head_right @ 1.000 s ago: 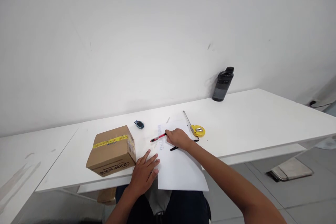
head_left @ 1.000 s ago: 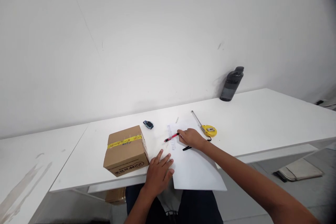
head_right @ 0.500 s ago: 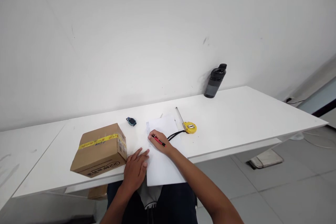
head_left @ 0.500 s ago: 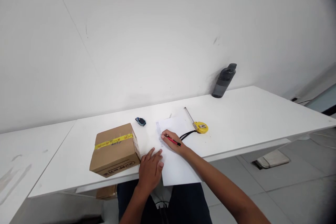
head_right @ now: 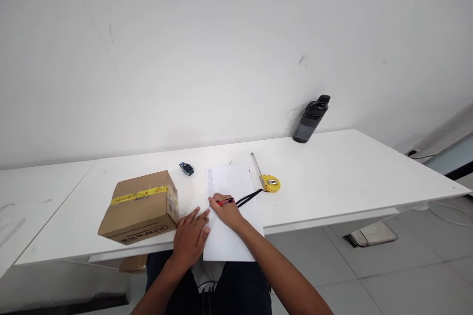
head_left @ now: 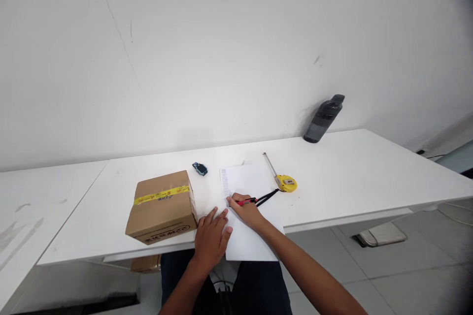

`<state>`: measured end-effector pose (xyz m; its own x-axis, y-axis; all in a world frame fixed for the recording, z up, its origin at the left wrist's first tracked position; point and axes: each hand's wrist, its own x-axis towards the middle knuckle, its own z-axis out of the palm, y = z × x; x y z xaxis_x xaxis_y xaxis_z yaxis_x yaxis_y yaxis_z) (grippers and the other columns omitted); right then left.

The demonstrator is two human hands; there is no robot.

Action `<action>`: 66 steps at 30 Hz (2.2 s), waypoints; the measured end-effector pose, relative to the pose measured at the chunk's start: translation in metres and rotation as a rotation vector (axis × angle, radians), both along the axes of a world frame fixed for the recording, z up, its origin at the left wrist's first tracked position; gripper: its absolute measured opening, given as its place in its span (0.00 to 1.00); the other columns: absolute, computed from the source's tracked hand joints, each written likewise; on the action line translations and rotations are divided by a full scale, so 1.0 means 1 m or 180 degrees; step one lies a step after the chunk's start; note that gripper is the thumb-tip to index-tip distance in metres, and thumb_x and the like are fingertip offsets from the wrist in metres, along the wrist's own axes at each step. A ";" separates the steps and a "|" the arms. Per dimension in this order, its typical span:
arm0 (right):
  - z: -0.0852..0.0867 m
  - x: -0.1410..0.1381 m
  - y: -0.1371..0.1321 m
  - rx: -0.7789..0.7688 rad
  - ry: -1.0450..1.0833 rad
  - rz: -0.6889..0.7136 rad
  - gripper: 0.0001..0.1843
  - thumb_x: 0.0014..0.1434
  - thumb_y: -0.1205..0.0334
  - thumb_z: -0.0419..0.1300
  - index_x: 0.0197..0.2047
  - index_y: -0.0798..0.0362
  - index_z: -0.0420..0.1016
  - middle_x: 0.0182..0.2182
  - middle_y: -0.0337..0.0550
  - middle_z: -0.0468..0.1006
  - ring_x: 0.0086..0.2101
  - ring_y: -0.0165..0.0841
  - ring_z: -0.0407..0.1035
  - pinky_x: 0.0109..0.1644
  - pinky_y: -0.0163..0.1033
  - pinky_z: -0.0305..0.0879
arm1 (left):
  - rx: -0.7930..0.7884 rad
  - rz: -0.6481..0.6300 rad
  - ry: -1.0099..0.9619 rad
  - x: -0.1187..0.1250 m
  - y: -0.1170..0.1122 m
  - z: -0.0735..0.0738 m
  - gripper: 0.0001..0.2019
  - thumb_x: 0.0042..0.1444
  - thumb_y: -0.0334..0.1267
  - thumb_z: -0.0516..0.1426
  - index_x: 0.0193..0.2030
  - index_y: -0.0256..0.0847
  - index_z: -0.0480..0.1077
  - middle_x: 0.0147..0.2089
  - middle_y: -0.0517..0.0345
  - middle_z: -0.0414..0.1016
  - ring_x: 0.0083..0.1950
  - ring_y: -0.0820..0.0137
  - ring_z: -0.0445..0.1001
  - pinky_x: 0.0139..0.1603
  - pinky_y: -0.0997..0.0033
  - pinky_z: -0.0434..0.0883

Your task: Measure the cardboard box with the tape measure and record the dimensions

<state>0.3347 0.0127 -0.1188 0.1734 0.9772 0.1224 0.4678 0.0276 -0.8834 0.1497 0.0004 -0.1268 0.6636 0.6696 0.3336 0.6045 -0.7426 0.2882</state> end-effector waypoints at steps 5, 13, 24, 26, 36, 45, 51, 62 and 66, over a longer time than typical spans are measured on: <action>-0.001 0.001 -0.002 0.0034 0.0083 0.0095 0.21 0.59 0.49 0.52 0.19 0.49 0.57 0.18 0.33 0.62 0.23 0.30 0.58 0.30 0.36 0.55 | -0.0016 -0.0009 0.0090 0.000 0.000 0.003 0.16 0.68 0.43 0.46 0.54 0.46 0.71 0.63 0.59 0.70 0.68 0.59 0.61 0.58 0.53 0.65; 0.001 0.000 -0.003 0.0084 -0.0010 -0.0015 0.21 0.60 0.49 0.51 0.19 0.49 0.56 0.18 0.34 0.62 0.23 0.31 0.59 0.29 0.37 0.55 | -0.0007 -0.0010 0.0181 0.000 -0.001 0.005 0.15 0.67 0.43 0.47 0.53 0.45 0.71 0.64 0.58 0.70 0.68 0.58 0.61 0.57 0.51 0.66; 0.000 0.002 -0.003 0.0119 -0.0098 0.0048 0.21 0.61 0.50 0.50 0.20 0.48 0.54 0.18 0.34 0.63 0.23 0.31 0.60 0.29 0.37 0.56 | 0.0117 -0.0043 0.0088 0.001 -0.002 0.003 0.14 0.67 0.41 0.48 0.52 0.46 0.72 0.63 0.57 0.70 0.67 0.59 0.63 0.64 0.48 0.61; 0.000 0.001 -0.004 0.0106 -0.0098 0.0033 0.21 0.61 0.50 0.50 0.20 0.48 0.54 0.18 0.34 0.62 0.23 0.31 0.60 0.29 0.36 0.55 | 0.0165 -0.0045 0.0046 0.001 -0.002 0.003 0.14 0.67 0.41 0.48 0.52 0.47 0.72 0.63 0.58 0.71 0.67 0.60 0.63 0.68 0.47 0.55; -0.005 0.002 -0.002 0.0186 -0.0267 0.0006 0.21 0.60 0.51 0.49 0.20 0.48 0.50 0.17 0.34 0.60 0.23 0.31 0.57 0.29 0.37 0.53 | 0.0278 0.0052 0.0145 0.001 -0.004 0.000 0.14 0.65 0.40 0.49 0.53 0.48 0.71 0.63 0.58 0.70 0.64 0.57 0.67 0.60 0.47 0.61; -0.002 0.001 -0.003 0.0207 -0.0249 -0.0158 0.21 0.60 0.51 0.49 0.19 0.48 0.50 0.16 0.33 0.59 0.22 0.31 0.57 0.28 0.36 0.53 | 0.0483 -0.0039 0.0284 0.002 -0.004 -0.001 0.15 0.66 0.38 0.48 0.55 0.46 0.69 0.65 0.58 0.69 0.66 0.58 0.64 0.65 0.46 0.57; -0.004 0.000 -0.003 0.0291 -0.0402 -0.0478 0.21 0.61 0.50 0.47 0.20 0.48 0.48 0.16 0.35 0.60 0.22 0.32 0.57 0.28 0.37 0.52 | 0.0365 -0.0197 0.0311 0.001 -0.002 0.002 0.16 0.66 0.40 0.48 0.56 0.42 0.67 0.66 0.54 0.67 0.68 0.61 0.61 0.68 0.49 0.55; -0.006 -0.001 -0.002 0.0300 -0.0522 -0.0265 0.21 0.62 0.50 0.46 0.21 0.48 0.48 0.17 0.34 0.60 0.22 0.31 0.57 0.29 0.37 0.51 | 0.0425 -0.0327 0.0349 -0.002 0.002 0.001 0.17 0.65 0.40 0.48 0.57 0.41 0.66 0.65 0.51 0.67 0.69 0.61 0.60 0.70 0.51 0.52; -0.007 -0.001 -0.002 0.0373 -0.0498 -0.0289 0.21 0.61 0.49 0.46 0.20 0.48 0.48 0.16 0.34 0.59 0.22 0.31 0.57 0.28 0.36 0.52 | 0.0679 -0.0095 0.0165 0.001 -0.001 -0.005 0.15 0.64 0.40 0.50 0.55 0.42 0.69 0.63 0.53 0.70 0.66 0.63 0.64 0.66 0.55 0.55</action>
